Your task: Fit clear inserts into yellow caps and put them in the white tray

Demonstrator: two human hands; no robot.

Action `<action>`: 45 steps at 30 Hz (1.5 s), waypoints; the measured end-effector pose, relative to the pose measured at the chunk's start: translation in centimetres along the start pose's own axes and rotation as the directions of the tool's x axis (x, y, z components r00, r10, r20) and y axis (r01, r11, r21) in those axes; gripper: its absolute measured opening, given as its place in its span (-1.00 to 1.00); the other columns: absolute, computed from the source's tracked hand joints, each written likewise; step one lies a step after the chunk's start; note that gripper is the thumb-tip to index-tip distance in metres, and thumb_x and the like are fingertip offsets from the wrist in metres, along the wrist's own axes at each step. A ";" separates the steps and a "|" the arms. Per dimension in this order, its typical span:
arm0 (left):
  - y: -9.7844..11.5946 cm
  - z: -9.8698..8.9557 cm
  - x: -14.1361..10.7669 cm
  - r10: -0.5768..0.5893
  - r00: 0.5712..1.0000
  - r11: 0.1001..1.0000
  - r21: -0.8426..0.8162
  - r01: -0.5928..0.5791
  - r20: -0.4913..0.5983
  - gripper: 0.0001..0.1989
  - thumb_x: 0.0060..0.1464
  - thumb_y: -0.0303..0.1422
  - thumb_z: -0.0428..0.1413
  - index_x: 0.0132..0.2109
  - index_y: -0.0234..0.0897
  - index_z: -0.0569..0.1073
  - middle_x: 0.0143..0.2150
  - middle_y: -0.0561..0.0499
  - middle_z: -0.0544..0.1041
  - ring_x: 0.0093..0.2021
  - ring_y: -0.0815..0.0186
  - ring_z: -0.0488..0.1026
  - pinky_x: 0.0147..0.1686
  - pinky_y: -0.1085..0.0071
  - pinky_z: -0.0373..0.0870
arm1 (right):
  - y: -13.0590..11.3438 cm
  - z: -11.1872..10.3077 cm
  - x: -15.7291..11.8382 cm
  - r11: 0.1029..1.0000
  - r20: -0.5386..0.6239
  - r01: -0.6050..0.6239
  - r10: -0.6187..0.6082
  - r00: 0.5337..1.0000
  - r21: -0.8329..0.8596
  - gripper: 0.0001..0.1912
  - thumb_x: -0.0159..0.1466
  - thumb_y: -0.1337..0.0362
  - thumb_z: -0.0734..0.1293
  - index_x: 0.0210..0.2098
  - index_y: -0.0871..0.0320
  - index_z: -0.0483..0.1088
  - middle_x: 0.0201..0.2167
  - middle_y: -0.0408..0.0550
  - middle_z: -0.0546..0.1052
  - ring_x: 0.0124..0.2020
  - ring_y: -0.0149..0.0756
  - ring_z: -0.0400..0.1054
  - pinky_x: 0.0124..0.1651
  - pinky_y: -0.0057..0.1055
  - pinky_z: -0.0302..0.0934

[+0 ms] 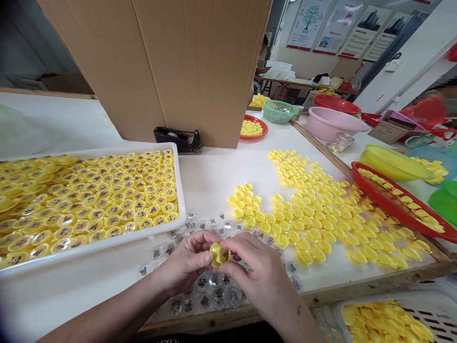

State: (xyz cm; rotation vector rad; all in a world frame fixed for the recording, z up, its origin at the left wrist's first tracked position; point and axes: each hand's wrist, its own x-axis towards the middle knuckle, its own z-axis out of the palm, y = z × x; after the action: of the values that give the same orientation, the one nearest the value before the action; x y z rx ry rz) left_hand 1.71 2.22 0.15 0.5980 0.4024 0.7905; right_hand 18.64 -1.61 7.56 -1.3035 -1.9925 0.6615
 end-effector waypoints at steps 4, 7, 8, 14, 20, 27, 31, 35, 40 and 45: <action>0.0 0.1 0.0 -0.015 1.000 1.000 -0.026 0.015 0.012 -0.67 -0.16 -0.35 0.34 -0.22 -0.36 0.48 -0.39 0.00 0.55 -0.46 0.46 0.44 -0.44 0.54 0.35 | -0.6 -0.1 0.0 0.998 0.016 -0.013 0.014 1.000 -0.063 -0.86 0.23 0.32 0.34 -0.20 0.01 0.44 -0.33 -0.10 0.49 -0.32 -0.26 0.38 -0.31 -0.37 0.29; 0.2 0.1 -0.1 -0.011 1.000 1.000 0.007 0.011 0.014 -0.67 -0.17 -0.35 0.34 -0.23 -0.36 0.49 -0.40 -0.01 0.55 -0.47 0.44 0.44 -0.44 0.51 0.36 | -0.8 0.0 -0.1 0.996 0.019 -0.018 0.020 1.000 -0.093 -0.86 0.23 0.34 0.34 -0.21 0.01 0.44 -0.32 -0.10 0.49 -0.30 -0.25 0.39 -0.29 -0.36 0.29; 0.2 0.1 -0.2 -0.008 1.000 1.000 0.017 0.007 0.008 -0.67 -0.18 -0.35 0.35 -0.23 -0.36 0.49 -0.40 -0.01 0.55 -0.46 0.43 0.44 -0.43 0.50 0.37 | -0.8 0.1 -0.1 0.995 0.013 -0.014 0.015 1.000 -0.100 -0.85 0.22 0.35 0.34 -0.20 0.02 0.44 -0.32 -0.10 0.49 -0.30 -0.25 0.39 -0.29 -0.36 0.30; 0.5 0.1 -0.4 0.026 1.000 0.999 0.047 -0.026 -0.010 -0.68 -0.22 -0.39 0.36 -0.25 -0.36 0.51 -0.37 -0.02 0.57 -0.42 0.41 0.47 -0.40 0.50 0.37 | -0.4 0.7 0.0 0.994 -0.012 -0.027 0.026 1.000 -0.103 -0.87 0.18 0.36 0.38 -0.27 0.02 0.46 -0.40 -0.14 0.49 -0.40 -0.29 0.37 -0.37 -0.39 0.27; 0.6 0.2 -0.6 0.039 0.999 0.993 0.116 -0.036 -0.023 -0.71 -0.19 -0.39 0.35 -0.24 -0.33 0.53 -0.36 0.02 0.57 -0.38 0.42 0.47 -0.33 0.48 0.39 | -0.6 0.9 -0.1 0.993 -0.035 -0.016 0.012 0.999 -0.119 -0.86 0.20 0.37 0.35 -0.24 0.04 0.44 -0.33 -0.12 0.50 -0.33 -0.28 0.40 -0.31 -0.37 0.29; 1.1 0.0 -0.8 0.046 0.997 0.952 0.303 -0.027 -0.055 -0.63 -0.07 -0.28 0.28 -0.07 -0.25 0.53 -0.16 -0.06 0.55 -0.15 0.28 0.46 -0.09 0.33 0.36 | -0.7 3.6 -0.2 0.962 -0.167 -0.044 -0.002 0.986 -0.269 -0.92 0.25 0.39 0.27 -0.34 0.10 0.38 -0.41 -0.08 0.41 -0.37 -0.26 0.35 -0.33 -0.34 0.25; 1.6 0.4 -0.8 0.048 0.998 0.933 0.359 -0.028 -0.049 -0.68 -0.07 -0.33 0.28 -0.12 -0.28 0.52 -0.21 -0.05 0.55 -0.16 0.27 0.46 -0.13 0.35 0.37 | 0.2 4.2 -0.8 0.992 -0.243 -0.066 0.037 0.969 -0.111 -0.83 0.22 0.39 0.33 -0.19 0.07 0.36 -0.34 -0.11 0.40 -0.33 -0.30 0.33 -0.28 -0.38 0.26; 1.3 0.5 -0.7 0.109 0.993 0.895 0.438 -0.082 -0.037 -0.72 -0.05 -0.36 0.26 -0.16 -0.31 0.45 -0.27 -0.01 0.51 -0.25 0.34 0.45 -0.23 0.42 0.38 | 1.3 3.4 -1.3 0.968 -0.209 -0.189 0.222 0.953 0.163 -0.72 0.21 0.31 0.37 -0.08 0.01 0.34 -0.21 -0.12 0.40 -0.26 -0.30 0.33 -0.23 -0.41 0.27; 1.1 0.2 -0.9 0.197 0.980 0.753 0.642 -0.143 -0.012 -0.75 0.00 -0.33 0.22 -0.14 -0.29 0.46 -0.20 -0.05 0.48 -0.20 0.28 0.44 -0.20 0.35 0.38 | 1.6 3.7 -1.4 0.911 -0.112 -0.272 0.319 0.941 0.310 -0.90 0.25 0.26 0.33 -0.23 0.07 0.39 -0.31 -0.14 0.46 -0.32 -0.30 0.36 -0.25 -0.40 0.26; 2.0 0.2 -1.1 0.188 0.981 0.623 0.777 -0.087 -0.040 -0.76 0.01 -0.28 0.19 -0.16 -0.28 0.49 -0.25 -0.06 0.51 -0.28 0.28 0.42 -0.26 0.37 0.36 | 1.5 4.9 -1.4 0.929 -0.207 -0.210 0.279 0.938 0.304 -0.95 0.26 0.28 0.30 -0.26 0.08 0.38 -0.36 -0.14 0.47 -0.34 -0.33 0.36 -0.27 -0.44 0.25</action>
State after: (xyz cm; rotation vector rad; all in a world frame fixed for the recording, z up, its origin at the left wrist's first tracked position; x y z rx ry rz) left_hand 0.02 2.42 1.71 1.4223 0.8355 0.7823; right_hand 16.24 -2.65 2.94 -1.3977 -1.4890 0.8207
